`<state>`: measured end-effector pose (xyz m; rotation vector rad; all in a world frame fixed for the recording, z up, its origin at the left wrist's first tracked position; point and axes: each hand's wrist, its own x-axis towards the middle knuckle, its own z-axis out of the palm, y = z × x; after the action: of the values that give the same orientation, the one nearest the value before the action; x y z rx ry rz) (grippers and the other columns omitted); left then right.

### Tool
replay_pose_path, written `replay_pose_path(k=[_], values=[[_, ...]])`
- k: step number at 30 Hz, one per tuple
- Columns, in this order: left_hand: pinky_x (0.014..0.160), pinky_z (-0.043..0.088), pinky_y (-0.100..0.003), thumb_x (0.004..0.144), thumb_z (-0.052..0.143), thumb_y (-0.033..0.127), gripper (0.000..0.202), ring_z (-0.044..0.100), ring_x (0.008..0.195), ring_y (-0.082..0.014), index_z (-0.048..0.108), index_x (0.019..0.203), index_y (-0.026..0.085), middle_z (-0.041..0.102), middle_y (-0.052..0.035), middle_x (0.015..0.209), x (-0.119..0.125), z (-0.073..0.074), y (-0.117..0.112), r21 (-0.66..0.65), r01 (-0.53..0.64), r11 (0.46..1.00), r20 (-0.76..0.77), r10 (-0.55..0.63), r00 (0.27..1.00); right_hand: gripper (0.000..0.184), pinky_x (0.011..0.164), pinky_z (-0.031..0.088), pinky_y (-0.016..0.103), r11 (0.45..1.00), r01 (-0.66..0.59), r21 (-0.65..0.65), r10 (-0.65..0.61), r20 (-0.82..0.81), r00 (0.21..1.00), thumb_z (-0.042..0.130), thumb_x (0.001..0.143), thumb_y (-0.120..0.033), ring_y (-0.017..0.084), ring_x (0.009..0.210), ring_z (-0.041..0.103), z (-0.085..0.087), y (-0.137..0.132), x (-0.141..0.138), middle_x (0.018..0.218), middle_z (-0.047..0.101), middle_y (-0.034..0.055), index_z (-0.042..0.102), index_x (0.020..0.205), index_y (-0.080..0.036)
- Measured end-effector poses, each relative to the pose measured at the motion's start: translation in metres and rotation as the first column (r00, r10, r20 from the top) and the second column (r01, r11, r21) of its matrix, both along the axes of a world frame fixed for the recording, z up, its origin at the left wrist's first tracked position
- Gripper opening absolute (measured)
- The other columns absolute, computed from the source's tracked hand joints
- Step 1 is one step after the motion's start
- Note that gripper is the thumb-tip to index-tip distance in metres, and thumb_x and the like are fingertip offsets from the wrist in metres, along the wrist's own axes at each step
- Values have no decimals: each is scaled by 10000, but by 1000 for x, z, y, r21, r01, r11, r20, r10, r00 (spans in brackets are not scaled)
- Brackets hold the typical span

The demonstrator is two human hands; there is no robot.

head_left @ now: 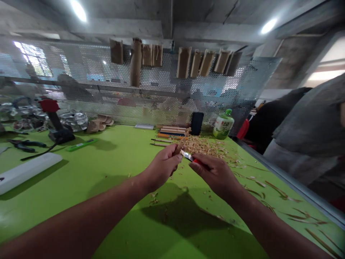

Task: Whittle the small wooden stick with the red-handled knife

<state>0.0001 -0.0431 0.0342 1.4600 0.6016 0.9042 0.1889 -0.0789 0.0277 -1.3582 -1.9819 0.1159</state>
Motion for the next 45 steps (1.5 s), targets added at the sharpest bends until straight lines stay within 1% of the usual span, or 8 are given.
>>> replay_pose_path(k=[5,15,24,29,34,38,41,45], values=[[559,329,-202,788,650,312,338,385,634,-87,502,1050,156,429,39,741,1,3,-4,164,-27,986,-93,42,995,331,653,491,292,998,34,59,-35,20,999,528,895,-450,191,749,655,-5,1,2,882,725,63,702,1039,-209],[583,321,-235,869,535,363,218,388,651,-112,557,943,160,460,30,712,5,3,-6,343,-215,914,-212,299,931,363,710,525,345,972,113,205,-142,133,981,521,902,-438,233,831,687,-7,-6,-5,960,737,100,692,1093,-181],[561,305,-226,856,546,304,146,342,607,-96,532,827,162,415,47,658,6,8,-12,320,-252,913,-200,325,924,326,639,495,290,924,157,349,-238,202,950,529,902,-416,214,786,690,-8,-11,-7,949,738,77,691,1081,-197],[523,267,-228,863,532,350,264,295,577,-91,414,694,185,353,55,624,6,3,-12,302,-308,902,-217,380,899,317,605,469,284,894,167,416,-276,215,937,537,899,-409,213,761,686,-7,-14,-10,931,738,76,693,1075,-196],[518,263,-226,876,511,398,263,323,586,-97,455,742,180,387,44,639,5,0,-9,292,-269,918,-232,341,911,317,635,464,289,924,145,354,-230,214,949,541,898,-407,217,797,677,-6,-9,-5,942,733,76,686,1100,-211],[518,273,-218,895,487,346,179,320,551,-91,484,823,182,390,52,617,3,6,-10,197,-172,965,-188,209,960,326,650,465,279,984,64,164,-79,87,993,545,892,-439,188,758,654,-8,-1,1,924,724,64,685,1077,-209],[504,274,-207,897,487,309,134,313,520,-78,471,845,187,381,61,605,3,8,-10,157,-129,979,-164,155,974,329,643,448,271,998,26,53,-25,-10,1000,531,895,-455,168,724,620,-6,2,2,878,703,52,674,1039,-197],[457,257,-183,893,506,319,153,277,474,-57,441,836,192,338,80,591,3,5,-5,101,-81,992,-136,95,986,346,562,388,253,999,-25,-34,23,-41,999,477,908,-490,141,619,536,0,3,1,694,608,17,627,841,-185]])
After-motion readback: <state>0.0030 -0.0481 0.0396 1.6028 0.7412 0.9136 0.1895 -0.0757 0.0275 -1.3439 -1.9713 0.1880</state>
